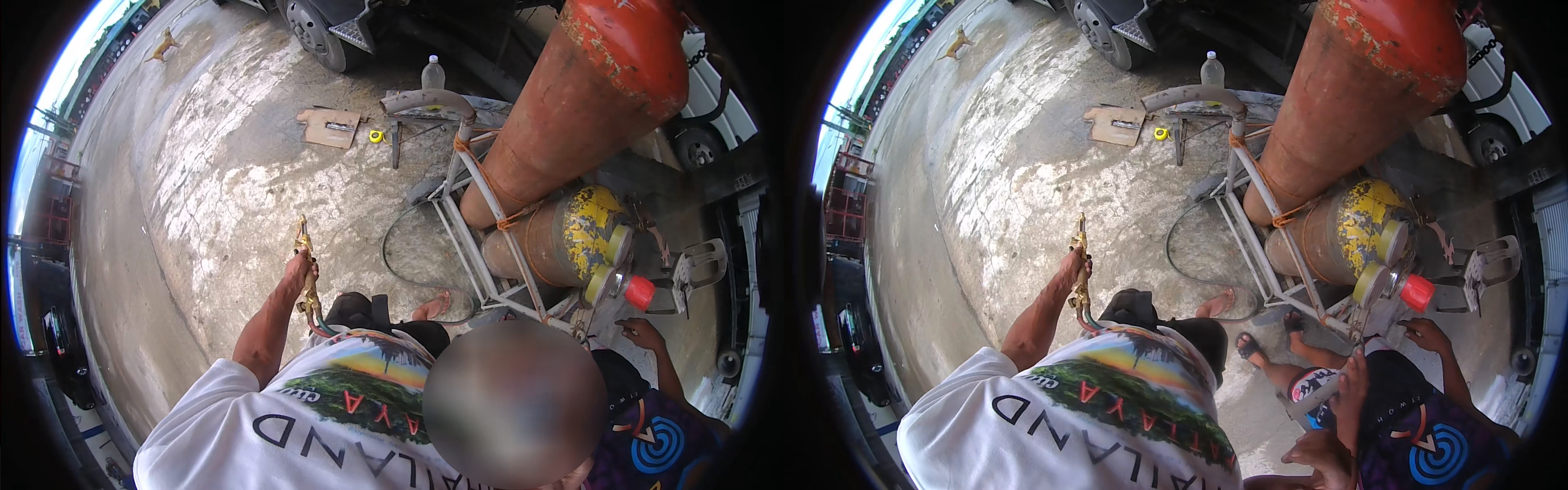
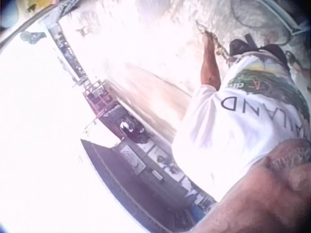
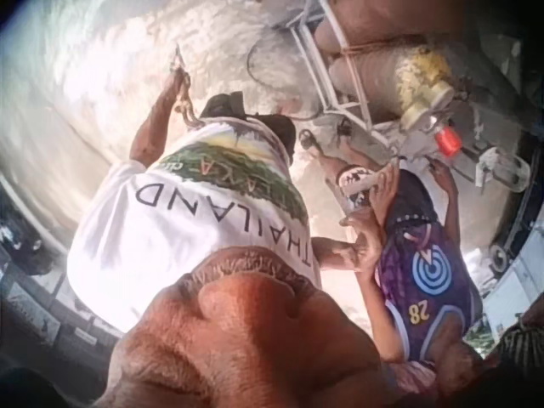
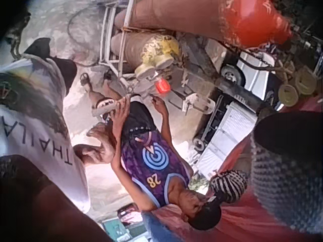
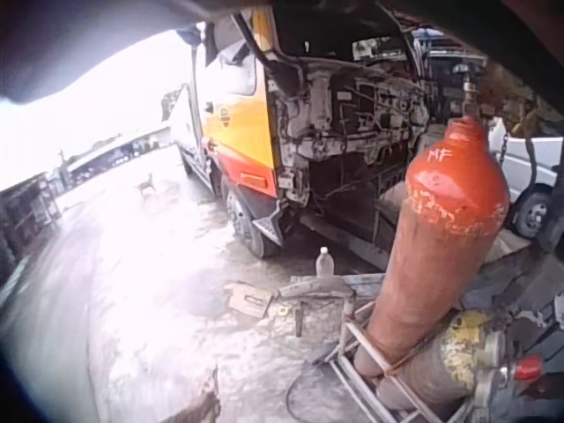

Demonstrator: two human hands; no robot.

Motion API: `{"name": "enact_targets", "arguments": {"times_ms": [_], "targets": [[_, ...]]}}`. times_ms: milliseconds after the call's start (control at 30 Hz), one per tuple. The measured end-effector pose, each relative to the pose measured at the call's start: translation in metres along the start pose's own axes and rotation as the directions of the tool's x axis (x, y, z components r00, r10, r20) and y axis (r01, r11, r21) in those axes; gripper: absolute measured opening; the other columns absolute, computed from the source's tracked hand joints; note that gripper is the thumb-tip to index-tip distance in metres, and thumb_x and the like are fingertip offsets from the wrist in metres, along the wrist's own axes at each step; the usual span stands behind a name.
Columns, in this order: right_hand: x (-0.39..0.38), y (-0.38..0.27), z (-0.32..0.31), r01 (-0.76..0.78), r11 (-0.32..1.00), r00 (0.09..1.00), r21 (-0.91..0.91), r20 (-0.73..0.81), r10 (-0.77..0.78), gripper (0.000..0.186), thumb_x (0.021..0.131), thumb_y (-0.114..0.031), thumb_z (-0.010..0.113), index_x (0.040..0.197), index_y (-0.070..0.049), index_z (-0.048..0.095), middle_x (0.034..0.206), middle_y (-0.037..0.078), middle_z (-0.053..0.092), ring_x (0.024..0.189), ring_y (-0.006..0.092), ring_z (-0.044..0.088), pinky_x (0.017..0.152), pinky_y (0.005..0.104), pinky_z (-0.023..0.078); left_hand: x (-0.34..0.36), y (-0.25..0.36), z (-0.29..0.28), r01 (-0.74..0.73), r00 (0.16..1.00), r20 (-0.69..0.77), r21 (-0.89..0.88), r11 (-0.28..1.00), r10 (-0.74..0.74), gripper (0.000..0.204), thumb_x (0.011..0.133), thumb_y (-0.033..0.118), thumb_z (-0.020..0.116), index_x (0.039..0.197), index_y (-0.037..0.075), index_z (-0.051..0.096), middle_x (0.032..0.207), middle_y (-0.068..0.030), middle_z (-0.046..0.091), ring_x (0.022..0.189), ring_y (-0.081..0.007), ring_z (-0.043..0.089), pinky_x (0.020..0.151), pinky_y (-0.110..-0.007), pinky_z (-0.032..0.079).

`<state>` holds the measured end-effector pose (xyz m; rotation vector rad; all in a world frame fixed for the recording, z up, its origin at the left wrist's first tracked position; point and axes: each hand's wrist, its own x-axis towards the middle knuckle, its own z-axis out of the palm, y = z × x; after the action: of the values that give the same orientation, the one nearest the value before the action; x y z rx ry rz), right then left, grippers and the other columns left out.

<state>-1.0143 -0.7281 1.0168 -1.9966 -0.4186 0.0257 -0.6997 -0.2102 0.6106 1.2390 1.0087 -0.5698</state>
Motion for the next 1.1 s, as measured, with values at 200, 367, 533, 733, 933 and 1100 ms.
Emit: {"name": "enact_targets", "arguments": {"times_ms": [200, 367, 533, 733, 933, 1100], "targets": [[0.049, -0.034, 0.064, -0.066, 0.997, 0.997, 0.042, -0.044, 0.068, 0.049, 0.087, -0.029, 0.079, 0.121, 0.002, 0.063, 0.109, 0.014, 0.066, 0.091, 0.0225, 0.063, 0.080, 0.0318, 0.049, -0.031, 0.047, -0.018, -0.113, 0.992, 0.058, 0.044, 0.993, 0.111, 0.042, 0.105, 0.047, 0.045, 0.093, 0.007, 0.052, 0.062, -0.0021, 0.051, 0.046, -0.0135, 0.047, 0.040, -0.029, 0.044], [0.126, -0.046, 0.159, -0.236, 0.934, 0.970, 0.268, 0.001, 0.245, 0.049, 0.087, -0.026, 0.079, 0.122, 0.004, 0.063, 0.111, 0.015, 0.066, 0.092, 0.0210, 0.062, 0.081, 0.0300, 0.049, -0.051, 0.109, -0.034, -0.277, 0.950, 0.168, 0.077, 0.958, 0.262, 0.044, 0.101, 0.049, 0.057, 0.093, 0.006, 0.057, 0.066, -0.0042, 0.056, 0.049, -0.0141, 0.054, 0.041, -0.030, 0.046], [0.249, 0.011, 0.275, -0.464, 0.762, 0.886, 0.452, 0.207, 0.416, 0.040, 0.101, -0.036, 0.062, 0.113, 0.002, 0.063, 0.094, 0.006, 0.068, 0.087, 0.0164, 0.066, 0.081, 0.0320, 0.052, -0.109, 0.178, -0.067, -0.457, 0.873, 0.196, 0.006, 0.889, 0.447, 0.047, 0.100, 0.052, 0.057, 0.090, 0.006, 0.057, 0.063, -0.0040, 0.056, 0.045, -0.0138, 0.052, 0.040, -0.030, 0.045], [0.375, 0.049, 0.390, -0.487, 0.622, 0.873, 0.613, 0.323, 0.365, 0.084, 0.096, -0.074, 0.035, 0.123, 0.003, 0.058, 0.114, 0.014, 0.063, 0.104, 0.0185, 0.061, 0.092, 0.0326, 0.049, -0.153, 0.245, -0.096, -0.647, 0.726, 0.199, -0.127, 0.752, 0.658, 0.054, 0.099, 0.059, 0.055, 0.090, 0.005, 0.055, 0.064, -0.0053, 0.058, 0.045, -0.0139, 0.055, 0.039, -0.029, 0.045], [0.510, 0.050, 0.464, -0.423, 0.439, 0.898, 0.793, 0.431, 0.086, 0.112, 0.084, -0.091, 0.019, 0.146, 0.000, 0.039, 0.139, 0.015, 0.052, 0.126, 0.0251, 0.053, 0.105, 0.0395, 0.045, -0.166, 0.296, -0.119, -0.766, 0.576, 0.260, -0.159, 0.623, 0.775, 0.052, 0.100, 0.056, 0.056, 0.096, 0.004, 0.056, 0.069, -0.0054, 0.060, 0.049, -0.0119, 0.056, 0.044, -0.026, 0.045], [0.588, 0.046, 0.498, -0.372, 0.287, 0.926, 0.883, 0.374, 0.052, 0.113, 0.078, -0.095, 0.016, 0.146, -0.009, 0.040, 0.121, 0.009, 0.057, 0.103, 0.0178, 0.059, 0.089, 0.0352, 0.050, -0.142, 0.354, -0.129, -0.851, 0.498, 0.366, 0.031, 0.525, 0.786, 0.049, 0.103, 0.052, 0.053, 0.098, 0.004, 0.060, 0.076, -0.0026, 0.064, 0.069, -0.0096, 0.060, 0.062, -0.026, 0.049]]}}
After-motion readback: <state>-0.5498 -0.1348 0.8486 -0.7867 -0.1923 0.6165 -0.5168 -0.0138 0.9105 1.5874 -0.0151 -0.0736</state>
